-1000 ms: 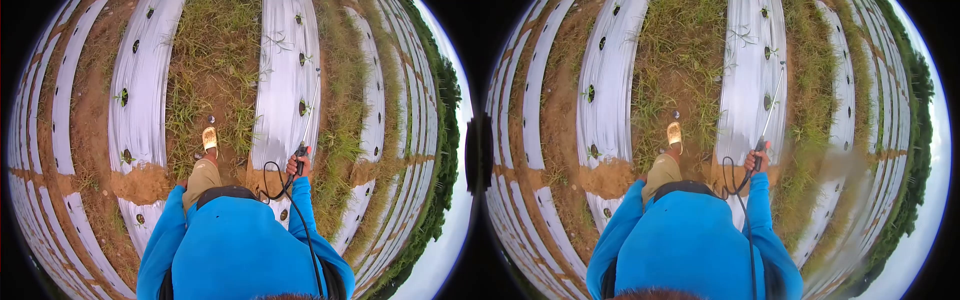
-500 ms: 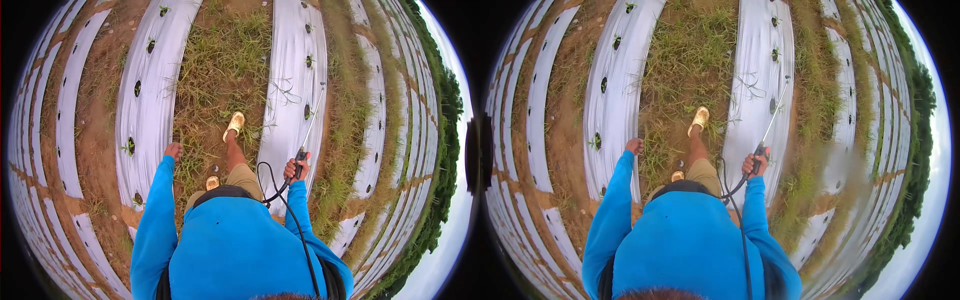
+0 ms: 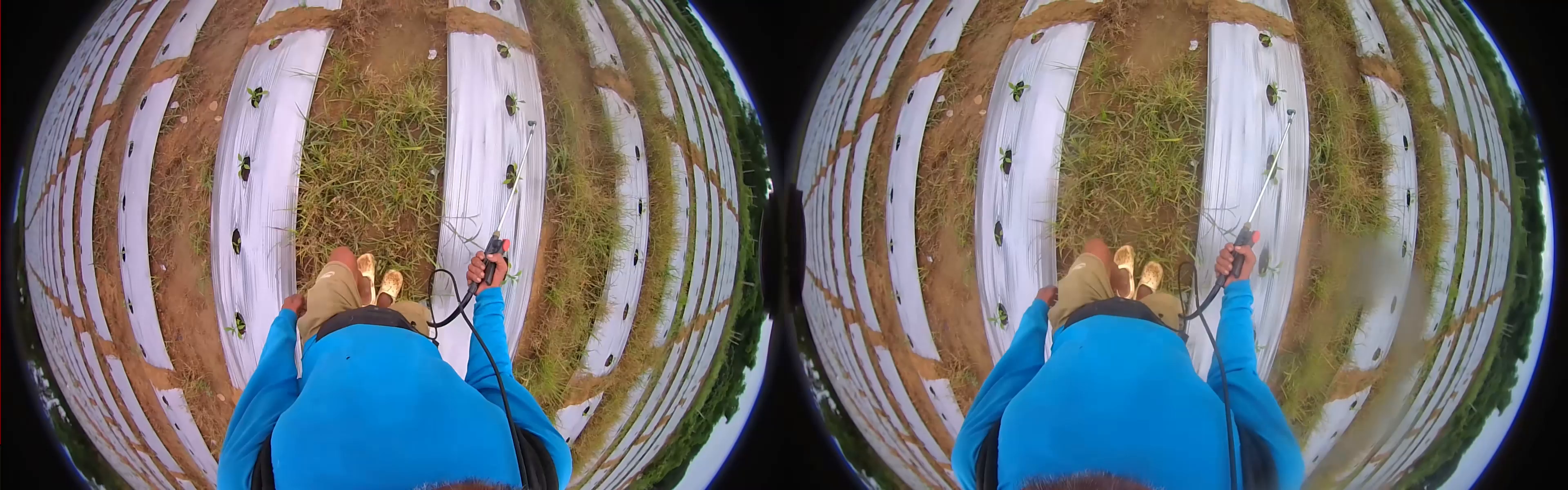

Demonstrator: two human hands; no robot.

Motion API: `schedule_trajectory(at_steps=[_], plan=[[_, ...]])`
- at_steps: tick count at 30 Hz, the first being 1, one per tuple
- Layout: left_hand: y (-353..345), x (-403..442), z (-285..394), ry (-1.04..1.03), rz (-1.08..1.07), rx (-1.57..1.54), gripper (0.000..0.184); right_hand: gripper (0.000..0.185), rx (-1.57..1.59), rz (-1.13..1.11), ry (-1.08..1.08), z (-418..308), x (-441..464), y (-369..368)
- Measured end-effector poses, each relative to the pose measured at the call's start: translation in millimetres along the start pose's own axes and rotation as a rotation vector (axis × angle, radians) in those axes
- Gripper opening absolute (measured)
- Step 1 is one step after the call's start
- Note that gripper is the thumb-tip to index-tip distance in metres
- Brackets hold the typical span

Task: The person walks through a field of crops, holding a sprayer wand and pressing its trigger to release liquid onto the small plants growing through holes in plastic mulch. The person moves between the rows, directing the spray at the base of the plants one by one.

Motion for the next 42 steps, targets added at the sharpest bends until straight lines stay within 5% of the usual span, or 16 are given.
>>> schedule_trajectory(at_steps=[1, 8, 11, 12, 21, 27, 29, 31, 34, 37, 39, 40, 42], plan=[[7, -2, 19, 0.177, -0.045, -0.638, 0.020, 0.017, -0.033, 0.010, 0.011, -10, 17, -3], [90, 160, 206, -0.064, -0.134, -0.794, 0.013, 0.018, -0.014, -0.009, -0.064, -90, 152, -37], [117, 218, 272, -0.016, -0.301, -0.691, 0.014, 0.016, -0.060, 0.123, -0.051, -118, 202, -68], [139, 229, 309, -0.150, -0.244, -0.342, 0.016, 0.016, -0.058, 0.137, -0.076, -129, 219, -77], [326, 268, 554, -0.216, -0.246, -0.670, 0.023, 0.018, -0.035, 0.105, 0.001, -233, 381, -211], [414, 353, 618, -0.236, -0.216, -0.769, 0.023, 0.018, -0.041, 0.094, -0.025, -295, 506, -242], [424, 387, 617, 0.024, -0.209, -0.743, 0.021, 0.018, -0.062, 0.130, -0.064, -320, 557, -240], [437, 395, 627, -0.021, -0.139, -0.783, 0.019, 0.017, -0.060, 0.133, -0.066, -343, 610, -247], [445, 385, 644, 0.173, -0.103, -0.820, 0.018, 0.016, -0.035, 0.132, -0.075, -399, 701, -268], [501, 386, 748, 0.278, -0.106, -0.380, 0.021, 0.017, -0.062, 0.092, -0.048, -454, 765, -312], [542, 423, 784, -0.145, 0.070, -0.459, 0.027, 0.016, -0.024, 0.139, -0.002, -486, 797, -343], [564, 436, 825, -0.459, 0.056, -0.160, 0.032, 0.016, -0.016, 0.099, -0.009, -506, 818, -354], [602, 445, 893, -0.300, 0.028, -0.172, 0.030, 0.016, -0.005, 0.078, -0.019, -535, 848, -369]])
Point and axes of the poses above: each hand's wrist, its own x-axis towards the middle knuckle, its own y-axis out of the back of the hand, z = x × y, the point moved 7 cm from there along x, towards the middle knuckle, and after that the axes turned 13 degrees about -z, right-handed, at the moved point
